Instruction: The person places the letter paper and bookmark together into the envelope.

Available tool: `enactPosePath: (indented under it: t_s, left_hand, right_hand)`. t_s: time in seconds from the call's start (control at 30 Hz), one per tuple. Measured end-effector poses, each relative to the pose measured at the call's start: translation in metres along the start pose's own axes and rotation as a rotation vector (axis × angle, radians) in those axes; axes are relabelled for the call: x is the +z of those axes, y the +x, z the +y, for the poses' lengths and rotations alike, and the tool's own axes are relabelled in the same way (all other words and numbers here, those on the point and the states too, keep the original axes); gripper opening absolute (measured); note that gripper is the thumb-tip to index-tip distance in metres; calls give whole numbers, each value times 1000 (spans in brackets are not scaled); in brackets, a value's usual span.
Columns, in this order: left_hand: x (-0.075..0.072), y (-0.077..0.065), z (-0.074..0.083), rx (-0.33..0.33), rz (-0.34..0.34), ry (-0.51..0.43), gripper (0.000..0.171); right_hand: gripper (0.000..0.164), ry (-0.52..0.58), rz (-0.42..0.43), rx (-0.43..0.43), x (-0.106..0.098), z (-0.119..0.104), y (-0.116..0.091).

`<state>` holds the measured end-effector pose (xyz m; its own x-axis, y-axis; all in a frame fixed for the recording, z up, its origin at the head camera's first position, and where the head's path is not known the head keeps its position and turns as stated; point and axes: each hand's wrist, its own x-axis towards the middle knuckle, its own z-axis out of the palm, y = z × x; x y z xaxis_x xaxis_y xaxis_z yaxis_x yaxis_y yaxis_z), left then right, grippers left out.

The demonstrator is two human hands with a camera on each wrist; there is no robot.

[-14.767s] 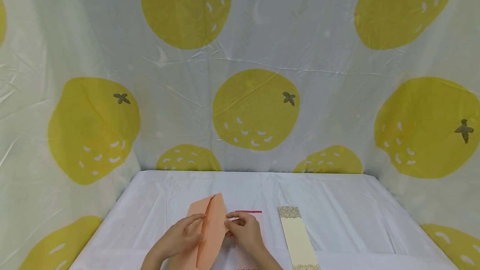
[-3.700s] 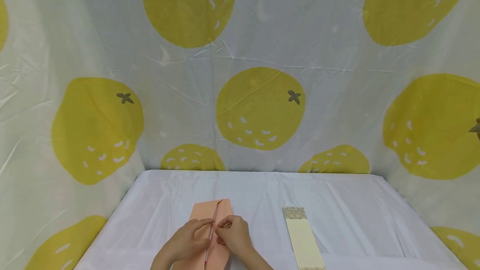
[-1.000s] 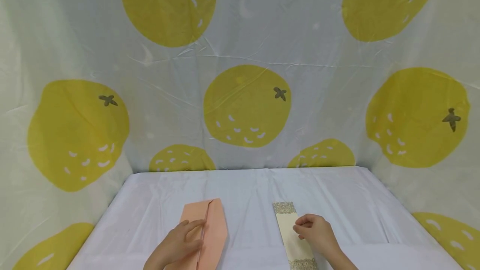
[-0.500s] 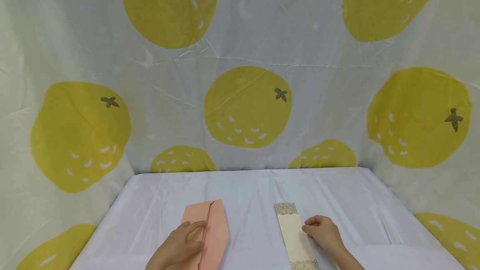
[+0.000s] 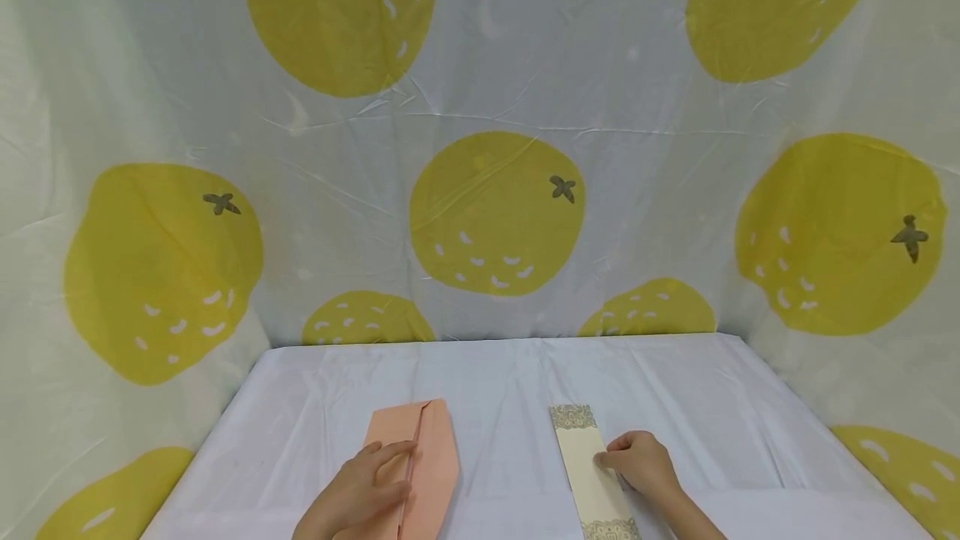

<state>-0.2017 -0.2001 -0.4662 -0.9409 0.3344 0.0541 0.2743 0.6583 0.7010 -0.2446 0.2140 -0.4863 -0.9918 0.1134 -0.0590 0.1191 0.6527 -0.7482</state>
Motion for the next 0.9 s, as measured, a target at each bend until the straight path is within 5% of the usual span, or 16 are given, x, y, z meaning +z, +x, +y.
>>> enactPosePath:
  t_s: [0.47,0.9]
  left_hand:
    - [0,1,-1,-17,-12,-9,52]
    - [-1,1,-2,2,-20,2,52]
  right_hand:
    - [27,-47,-11,56,2,-1,3]
    - [16,324,-31,166,-5,8,6]
